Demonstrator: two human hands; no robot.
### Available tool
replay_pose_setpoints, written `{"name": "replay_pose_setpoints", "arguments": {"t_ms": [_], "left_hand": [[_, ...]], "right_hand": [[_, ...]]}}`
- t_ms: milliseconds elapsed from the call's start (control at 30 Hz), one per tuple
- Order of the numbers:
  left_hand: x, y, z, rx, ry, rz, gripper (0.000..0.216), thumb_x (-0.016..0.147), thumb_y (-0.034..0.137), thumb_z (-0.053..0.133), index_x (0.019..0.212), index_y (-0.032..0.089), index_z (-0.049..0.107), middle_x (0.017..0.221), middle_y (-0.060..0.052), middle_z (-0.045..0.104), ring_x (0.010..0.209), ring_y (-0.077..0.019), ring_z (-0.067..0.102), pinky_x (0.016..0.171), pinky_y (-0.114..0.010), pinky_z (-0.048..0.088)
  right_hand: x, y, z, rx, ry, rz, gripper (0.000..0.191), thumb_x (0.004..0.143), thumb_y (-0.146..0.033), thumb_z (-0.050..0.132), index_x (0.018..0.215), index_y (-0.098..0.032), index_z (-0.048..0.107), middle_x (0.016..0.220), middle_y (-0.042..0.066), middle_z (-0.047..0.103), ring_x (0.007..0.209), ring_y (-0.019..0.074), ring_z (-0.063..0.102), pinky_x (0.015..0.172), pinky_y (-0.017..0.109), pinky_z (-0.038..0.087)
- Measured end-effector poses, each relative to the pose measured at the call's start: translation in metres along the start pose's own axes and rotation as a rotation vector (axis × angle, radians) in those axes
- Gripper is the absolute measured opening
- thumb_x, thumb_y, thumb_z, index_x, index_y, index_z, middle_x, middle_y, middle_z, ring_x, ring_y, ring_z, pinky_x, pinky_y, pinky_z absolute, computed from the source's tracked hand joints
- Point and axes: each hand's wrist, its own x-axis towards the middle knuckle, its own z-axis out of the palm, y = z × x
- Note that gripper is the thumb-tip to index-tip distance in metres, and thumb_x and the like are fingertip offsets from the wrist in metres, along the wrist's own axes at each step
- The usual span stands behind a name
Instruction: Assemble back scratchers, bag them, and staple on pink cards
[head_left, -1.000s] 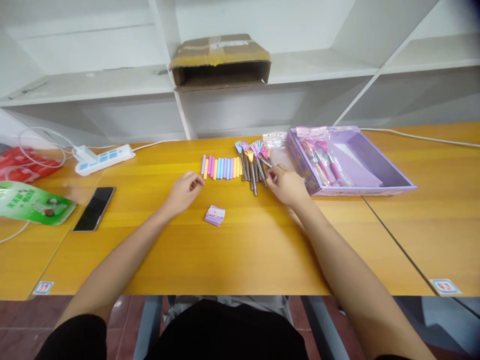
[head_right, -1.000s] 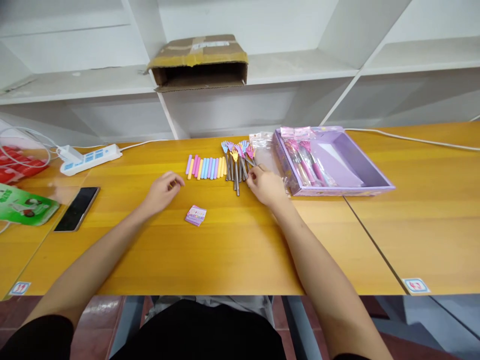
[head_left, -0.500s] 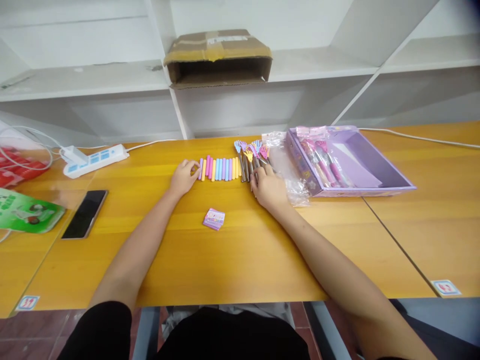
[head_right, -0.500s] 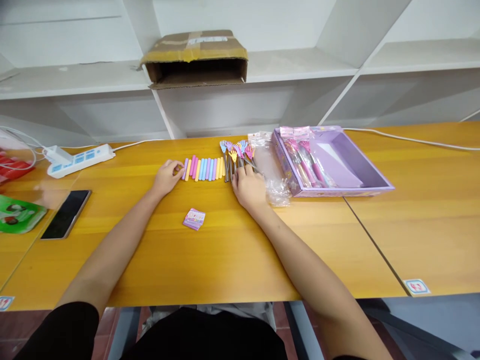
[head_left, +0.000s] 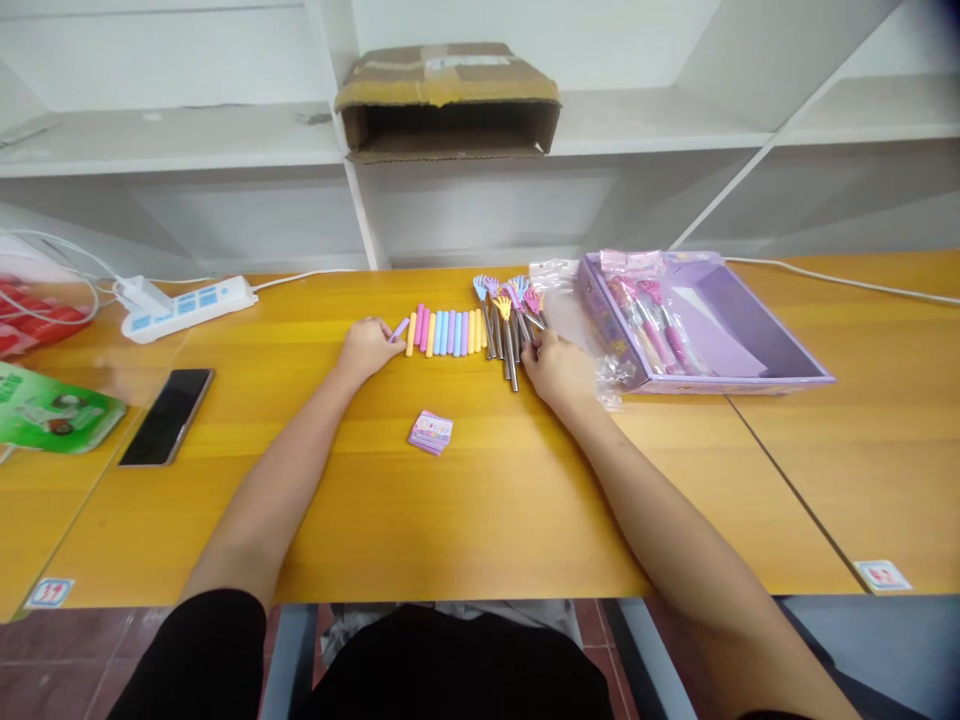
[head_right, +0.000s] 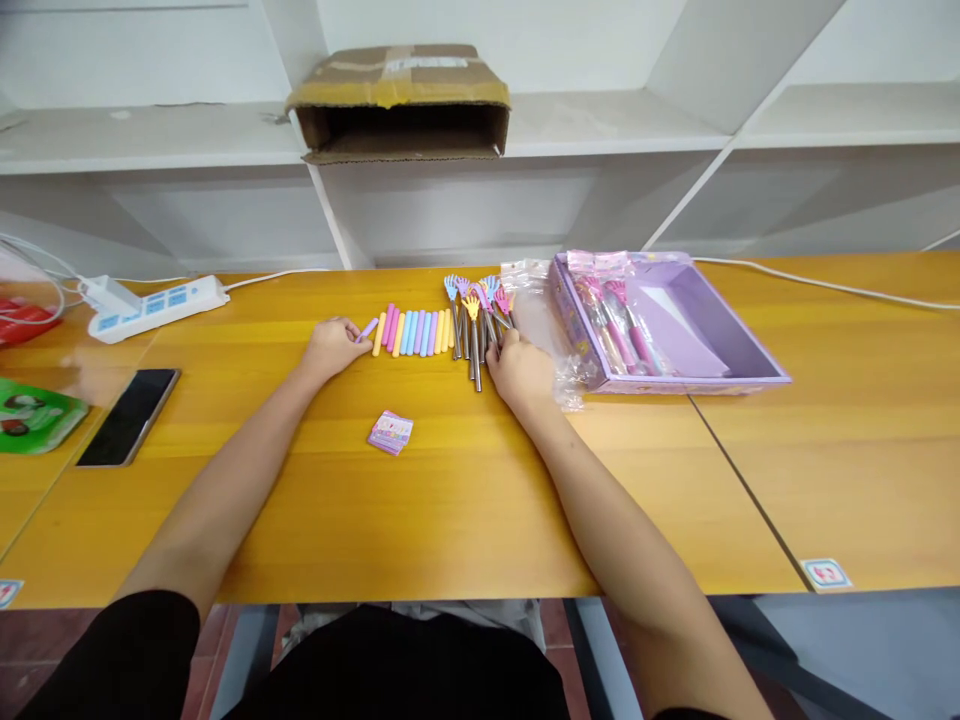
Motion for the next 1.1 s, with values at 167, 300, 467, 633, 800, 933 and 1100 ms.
{"name": "replay_pose_setpoints", "arguments": {"t_ms": [167,300,467,633,800,933,1100], "left_hand": [[-0.014,0.001,-0.039,0.027,-0.197,-0.023,0.012,0.077,0.034,0.076,0.076,0.022,0.076,0.078,-0.005,0.077,0.073,-0.0233,0.069,0.068,-0.033,0.047],[-0.072,0.012,-0.055,0.034,-0.271,0.058,0.015,0.075,0.029,0.078,0.087,0.023,0.074,0.086,-0.004,0.079,0.077,-0.0224,0.07,0.067,-0.031,0.046],[-0.159,0.025,-0.047,-0.152,-0.393,0.288,0.019,0.097,0.032,0.065,0.115,0.027,0.069,0.1,-0.005,0.081,0.08,-0.0224,0.074,0.07,-0.033,0.051],[-0.182,0.024,-0.042,-0.347,-0.347,0.475,0.03,0.111,0.037,0.05,0.136,0.031,0.065,0.133,-0.008,0.076,0.119,-0.0249,0.073,0.102,-0.041,0.055],[-0.184,0.019,-0.035,-0.369,-0.237,0.491,0.034,0.114,0.036,0.043,0.137,0.026,0.065,0.126,-0.01,0.074,0.113,-0.024,0.072,0.101,-0.04,0.056],[-0.193,0.011,-0.032,-0.357,-0.235,0.598,0.033,0.114,0.031,0.044,0.14,0.025,0.062,0.13,-0.011,0.071,0.12,-0.0234,0.069,0.106,-0.039,0.054],[-0.199,0.013,-0.032,-0.373,-0.221,0.607,0.032,0.113,0.03,0.045,0.138,0.025,0.064,0.125,-0.01,0.071,0.116,-0.0233,0.069,0.103,-0.038,0.055]], "right_hand": [[0.005,0.004,-0.004,0.049,-0.019,0.037,0.037,0.101,-0.048,0.057,0.109,-0.016,0.075,0.097,0.018,0.081,0.089,0.0317,0.078,0.076,0.035,0.052],[0.003,0.006,-0.01,0.254,0.118,0.069,0.026,0.091,-0.041,0.067,0.099,-0.018,0.075,0.088,0.013,0.081,0.082,0.0279,0.076,0.074,0.033,0.051],[-0.012,0.007,-0.032,0.899,0.206,-0.102,0.016,0.084,-0.036,0.067,0.082,-0.021,0.064,0.067,0.001,0.064,0.06,0.0161,0.057,0.063,0.029,0.044],[-0.044,0.011,-0.053,1.301,0.181,-0.194,0.027,0.094,-0.048,0.072,0.089,-0.024,0.062,0.062,-0.006,0.043,0.052,0.0119,0.034,0.051,0.027,0.027],[-0.084,0.001,-0.028,1.668,-0.145,-0.193,0.028,0.092,-0.046,0.08,0.099,-0.026,0.063,0.06,-0.01,0.034,0.049,0.0099,0.026,0.051,0.026,0.019],[-0.103,-0.009,-0.009,1.822,-0.362,-0.157,0.029,0.099,-0.052,0.066,0.095,-0.023,0.066,0.056,-0.008,0.042,0.046,0.0095,0.025,0.05,0.026,0.017],[-0.112,-0.013,-0.012,1.78,-0.55,-0.137,0.028,0.096,-0.049,0.063,0.088,-0.022,0.065,0.051,-0.006,0.049,0.045,0.0113,0.029,0.048,0.027,0.018]]}}
